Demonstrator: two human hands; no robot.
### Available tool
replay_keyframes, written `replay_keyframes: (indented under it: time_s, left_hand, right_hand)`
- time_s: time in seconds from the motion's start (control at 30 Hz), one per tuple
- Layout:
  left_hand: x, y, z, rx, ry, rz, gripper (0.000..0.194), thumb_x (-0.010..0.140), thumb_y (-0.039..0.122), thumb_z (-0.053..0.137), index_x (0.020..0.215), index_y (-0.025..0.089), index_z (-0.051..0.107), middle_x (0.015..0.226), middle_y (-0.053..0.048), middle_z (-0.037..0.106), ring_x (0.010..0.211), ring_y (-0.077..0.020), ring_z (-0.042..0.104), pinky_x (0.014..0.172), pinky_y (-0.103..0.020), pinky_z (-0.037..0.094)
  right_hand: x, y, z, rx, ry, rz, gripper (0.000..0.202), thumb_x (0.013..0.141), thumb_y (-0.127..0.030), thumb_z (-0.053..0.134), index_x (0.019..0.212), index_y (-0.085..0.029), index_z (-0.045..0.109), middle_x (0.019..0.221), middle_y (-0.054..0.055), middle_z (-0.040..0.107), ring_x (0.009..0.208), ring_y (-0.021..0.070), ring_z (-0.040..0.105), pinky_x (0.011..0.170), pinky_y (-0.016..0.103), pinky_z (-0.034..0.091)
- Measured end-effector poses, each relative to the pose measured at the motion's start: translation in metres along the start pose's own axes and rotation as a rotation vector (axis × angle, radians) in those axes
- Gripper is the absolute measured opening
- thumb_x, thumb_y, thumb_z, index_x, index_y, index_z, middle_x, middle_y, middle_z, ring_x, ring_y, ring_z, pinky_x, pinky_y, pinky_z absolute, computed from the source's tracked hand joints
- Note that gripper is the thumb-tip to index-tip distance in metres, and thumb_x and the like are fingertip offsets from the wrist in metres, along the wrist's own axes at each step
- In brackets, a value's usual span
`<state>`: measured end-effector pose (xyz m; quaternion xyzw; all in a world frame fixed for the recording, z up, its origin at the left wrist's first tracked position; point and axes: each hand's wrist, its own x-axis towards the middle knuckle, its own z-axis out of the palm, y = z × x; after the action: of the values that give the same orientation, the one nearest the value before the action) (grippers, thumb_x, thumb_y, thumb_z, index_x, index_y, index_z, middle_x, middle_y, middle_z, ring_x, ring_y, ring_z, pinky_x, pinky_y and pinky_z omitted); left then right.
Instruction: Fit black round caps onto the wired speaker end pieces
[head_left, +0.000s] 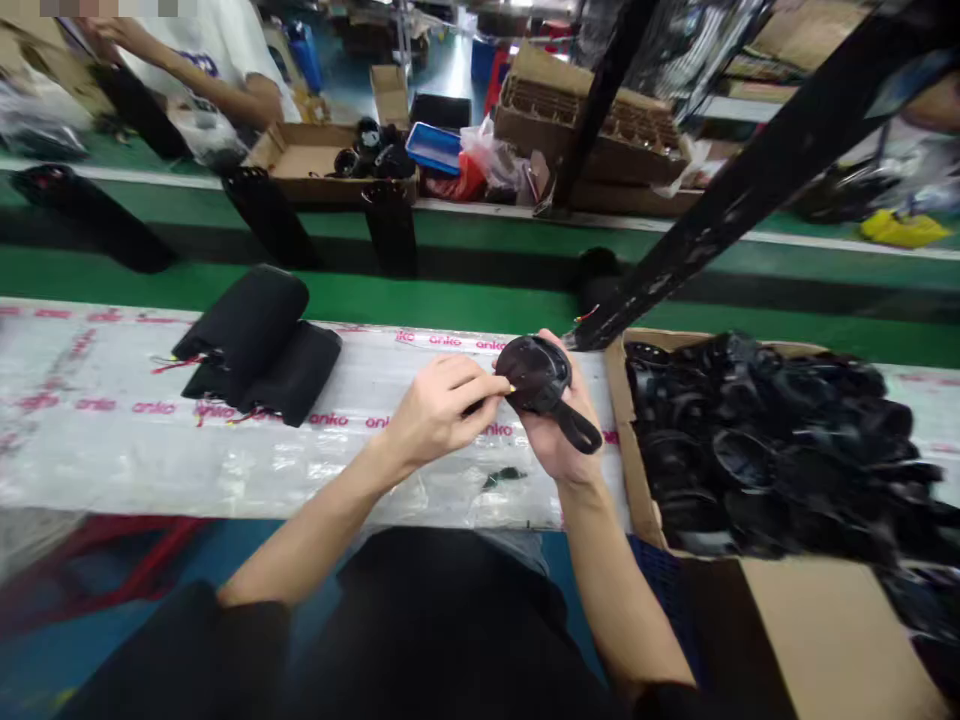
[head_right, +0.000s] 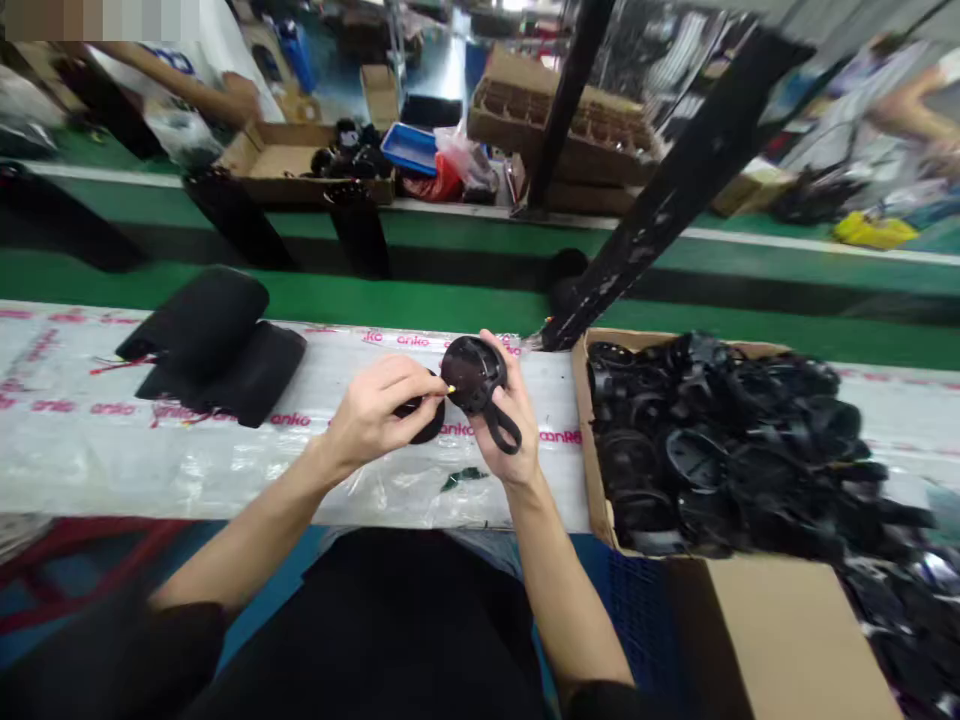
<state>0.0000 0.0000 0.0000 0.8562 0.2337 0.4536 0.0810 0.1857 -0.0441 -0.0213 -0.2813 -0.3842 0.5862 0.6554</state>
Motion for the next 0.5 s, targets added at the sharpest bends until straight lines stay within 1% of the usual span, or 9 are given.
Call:
replay_keyframes:
  time_s: [0.07, 0.13, 0.2, 0.27, 0.33, 0.4, 0.43, 0.5]
  left_hand:
    - [0.003, 0.001, -0.001, -0.041, -0.01, -0.03, 0.011, 0.1, 0.013, 0.063, 0.104, 0.018, 0.073, 0.089, -0.007, 0.077, 0.081, -0.0205, 0.071, 0.078, -0.036, 0.058]
    - [0.005, 0.002, -0.002, -0.064, -0.025, -0.067, 0.01, 0.1, 0.014, 0.063, 0.102, 0.019, 0.072, 0.09, -0.006, 0.078, 0.081, -0.02, 0.071, 0.078, -0.035, 0.058]
    - [0.007, 0.006, -0.004, -0.078, -0.047, -0.116, 0.009, 0.101, 0.015, 0.064, 0.102, 0.019, 0.072, 0.09, -0.005, 0.078, 0.081, -0.0197, 0.071, 0.078, -0.035, 0.057]
    - [0.009, 0.011, -0.005, -0.048, -0.066, -0.151, 0.009, 0.102, 0.016, 0.064, 0.101, 0.019, 0.072, 0.09, -0.004, 0.079, 0.082, -0.0196, 0.073, 0.082, -0.037, 0.055]
    - [0.01, 0.016, -0.005, 0.012, -0.066, -0.182, 0.008, 0.102, 0.015, 0.064, 0.099, 0.019, 0.07, 0.09, -0.002, 0.08, 0.081, -0.02, 0.073, 0.085, -0.039, 0.051]
    - [0.012, 0.021, -0.004, 0.054, -0.064, -0.208, 0.007, 0.101, 0.014, 0.065, 0.099, 0.018, 0.07, 0.089, -0.002, 0.08, 0.08, -0.0202, 0.073, 0.084, -0.039, 0.049]
    - [0.012, 0.022, -0.003, 0.064, -0.065, -0.217, 0.007, 0.1, 0.013, 0.065, 0.099, 0.018, 0.07, 0.089, -0.002, 0.079, 0.08, -0.0204, 0.073, 0.084, -0.039, 0.048]
    - [0.014, 0.022, -0.002, 0.072, -0.067, -0.221, 0.008, 0.099, 0.013, 0.065, 0.098, 0.018, 0.07, 0.089, -0.002, 0.079, 0.08, -0.0208, 0.073, 0.084, -0.039, 0.047]
  right_hand:
    - [0.001, 0.002, -0.003, -0.047, 0.01, 0.017, 0.05, 0.1, -0.044, 0.064, 0.149, -0.038, 0.059, 0.15, 0.003, 0.066, 0.138, 0.0313, 0.067, 0.117, 0.055, 0.058]
    - [0.0, 0.002, -0.007, -0.148, 0.01, -0.016, 0.052, 0.101, -0.048, 0.063, 0.151, -0.038, 0.058, 0.157, 0.003, 0.062, 0.143, 0.0318, 0.063, 0.12, 0.057, 0.054]
    - [0.0, -0.002, -0.009, -0.317, -0.001, -0.102, 0.057, 0.1, -0.053, 0.064, 0.154, -0.037, 0.056, 0.163, 0.003, 0.057, 0.15, 0.0329, 0.056, 0.127, 0.057, 0.048]
    - [-0.002, -0.008, -0.011, -0.494, -0.026, -0.219, 0.06, 0.1, -0.055, 0.067, 0.156, -0.037, 0.056, 0.165, 0.003, 0.055, 0.154, 0.0333, 0.052, 0.13, 0.056, 0.044]
    - [-0.003, -0.013, -0.01, -0.602, -0.072, -0.307, 0.06, 0.099, -0.051, 0.071, 0.156, -0.039, 0.057, 0.163, 0.002, 0.057, 0.155, 0.0326, 0.051, 0.131, 0.055, 0.043]
    - [-0.004, -0.017, -0.006, -0.642, -0.106, -0.343, 0.059, 0.1, -0.047, 0.073, 0.156, -0.04, 0.057, 0.162, 0.001, 0.057, 0.156, 0.0319, 0.049, 0.132, 0.054, 0.043]
    - [-0.004, -0.018, -0.004, -0.653, -0.099, -0.341, 0.058, 0.1, -0.046, 0.072, 0.156, -0.04, 0.058, 0.162, 0.002, 0.057, 0.156, 0.0315, 0.05, 0.131, 0.054, 0.044]
    - [-0.005, -0.02, 0.002, -0.673, -0.033, -0.319, 0.055, 0.103, -0.044, 0.07, 0.156, -0.039, 0.058, 0.161, 0.003, 0.057, 0.151, 0.0303, 0.055, 0.128, 0.051, 0.047]
